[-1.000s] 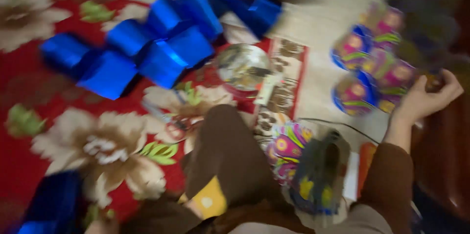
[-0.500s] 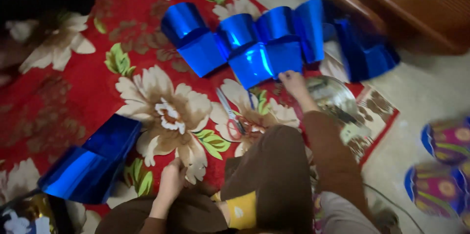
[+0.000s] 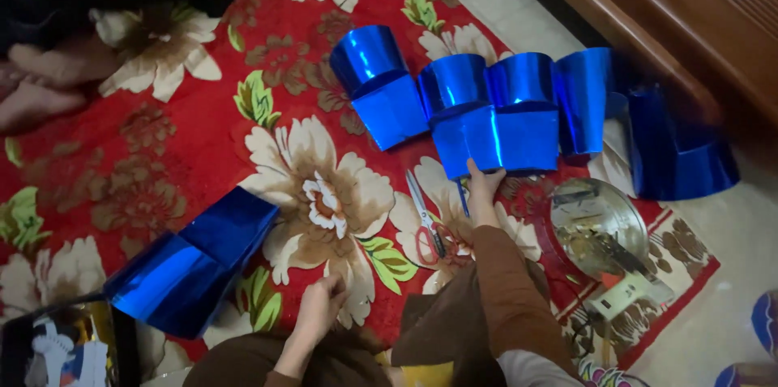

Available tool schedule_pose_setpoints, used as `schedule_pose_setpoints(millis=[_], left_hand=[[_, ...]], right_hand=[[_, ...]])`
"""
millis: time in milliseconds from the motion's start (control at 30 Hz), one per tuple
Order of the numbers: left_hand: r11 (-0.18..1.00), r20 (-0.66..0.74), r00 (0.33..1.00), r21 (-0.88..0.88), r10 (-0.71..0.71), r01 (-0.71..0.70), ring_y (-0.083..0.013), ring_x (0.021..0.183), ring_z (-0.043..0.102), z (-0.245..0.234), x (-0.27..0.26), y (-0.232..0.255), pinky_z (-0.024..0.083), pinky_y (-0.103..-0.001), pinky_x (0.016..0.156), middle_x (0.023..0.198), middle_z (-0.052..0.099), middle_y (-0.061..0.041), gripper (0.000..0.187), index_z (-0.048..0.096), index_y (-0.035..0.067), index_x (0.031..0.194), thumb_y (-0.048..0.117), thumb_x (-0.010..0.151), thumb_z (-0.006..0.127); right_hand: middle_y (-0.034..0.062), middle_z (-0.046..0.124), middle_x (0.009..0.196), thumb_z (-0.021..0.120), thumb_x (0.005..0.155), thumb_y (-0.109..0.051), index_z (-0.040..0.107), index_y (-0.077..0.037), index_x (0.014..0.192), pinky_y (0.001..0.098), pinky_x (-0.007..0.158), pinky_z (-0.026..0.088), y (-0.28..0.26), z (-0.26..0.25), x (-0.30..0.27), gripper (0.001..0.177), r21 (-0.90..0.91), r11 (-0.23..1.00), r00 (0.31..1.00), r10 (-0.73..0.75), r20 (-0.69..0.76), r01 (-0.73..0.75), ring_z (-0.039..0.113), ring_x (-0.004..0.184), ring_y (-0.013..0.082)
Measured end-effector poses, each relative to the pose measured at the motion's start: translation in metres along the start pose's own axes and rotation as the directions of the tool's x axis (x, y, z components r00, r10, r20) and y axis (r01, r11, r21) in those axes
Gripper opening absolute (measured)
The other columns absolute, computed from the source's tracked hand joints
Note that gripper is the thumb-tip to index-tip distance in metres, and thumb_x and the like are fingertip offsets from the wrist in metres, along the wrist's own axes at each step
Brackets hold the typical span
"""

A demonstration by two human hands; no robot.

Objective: The person is assembling decorative paper items, likely traditional hats, by gluing colorful printed cutouts onto blue metallic paper bases using a hot glue gun.

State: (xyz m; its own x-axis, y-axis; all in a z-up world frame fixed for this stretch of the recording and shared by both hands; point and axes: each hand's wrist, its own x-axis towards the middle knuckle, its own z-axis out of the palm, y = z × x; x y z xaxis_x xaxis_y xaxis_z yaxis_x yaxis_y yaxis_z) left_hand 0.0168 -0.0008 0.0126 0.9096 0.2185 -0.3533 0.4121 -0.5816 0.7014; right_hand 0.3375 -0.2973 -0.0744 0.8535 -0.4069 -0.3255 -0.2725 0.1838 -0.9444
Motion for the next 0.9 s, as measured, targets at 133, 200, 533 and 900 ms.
schedule_pose_setpoints(millis=[133, 200, 533, 900], left_hand=[[0.998, -0.042, 0.999, -0.045, 0.033, -0.035, -0.0256, 0.062, 0.061, -0.005, -0.003, 0.006, 0.052, -0.034, 0.063, 0.071, 0.067, -0.006, 0.011, 0.062, 0.008, 0.077, 0.007, 0.072, 0.072], [0.997, -0.074, 0.996, -0.044, 0.058, -0.062, -0.0278, 0.062, 0.062, -0.007, -0.003, 0.007, 0.051, -0.036, 0.062, 0.071, 0.067, -0.007, 0.013, 0.062, 0.009, 0.078, 0.007, 0.071, 0.072], [0.989, -0.611, 0.789, -0.064, 0.067, -0.133, -0.0451, 0.089, 0.066, -0.086, -0.048, 0.037, 0.052, -0.052, 0.078, 0.084, 0.07, -0.023, 0.006, 0.069, 0.004, 0.091, 0.007, 0.086, 0.067], [0.934, -0.766, 0.641, -0.193, 0.048, -0.301, -0.0336, 0.106, 0.066, -0.112, -0.058, 0.051, 0.054, -0.043, 0.091, 0.108, 0.067, -0.014, 0.031, 0.069, 0.007, 0.118, -0.007, 0.091, 0.061]], right_hand=[[0.012, 0.055, 0.122, 0.069, 0.086, -0.006, 0.036, -0.018, 0.135, 0.0324, 0.068, 0.048, -0.024, 0.001, -0.014, 0.061, 0.278, 0.961, 1.0, 0.0, 0.02, -0.005, 0.058, 0.094, 0.0222], [0.0073, 0.059, 0.11, 0.07, 0.089, -0.013, 0.04, -0.021, 0.132, 0.0232, 0.05, 0.041, -0.043, -0.004, -0.017, 0.053, 0.237, 0.971, 1.0, 0.026, 0.012, -0.028, 0.058, 0.077, 0.0164], [0.0089, 0.051, 0.128, 0.087, 0.095, -0.03, 0.038, -0.025, 0.137, 0.0418, 0.074, 0.058, -0.016, -0.054, 0.04, 0.065, 0.277, 0.96, 0.999, -0.032, 0.009, 0.028, 0.065, 0.1, 0.0287], [-0.0176, 0.049, 0.111, 0.077, 0.097, -0.033, 0.056, -0.041, 0.121, 0.0219, 0.098, 0.045, -0.042, -0.06, -0.025, 0.033, -0.026, 0.996, 0.9, -0.068, 0.431, 0.088, 0.049, 0.108, -0.0023]])
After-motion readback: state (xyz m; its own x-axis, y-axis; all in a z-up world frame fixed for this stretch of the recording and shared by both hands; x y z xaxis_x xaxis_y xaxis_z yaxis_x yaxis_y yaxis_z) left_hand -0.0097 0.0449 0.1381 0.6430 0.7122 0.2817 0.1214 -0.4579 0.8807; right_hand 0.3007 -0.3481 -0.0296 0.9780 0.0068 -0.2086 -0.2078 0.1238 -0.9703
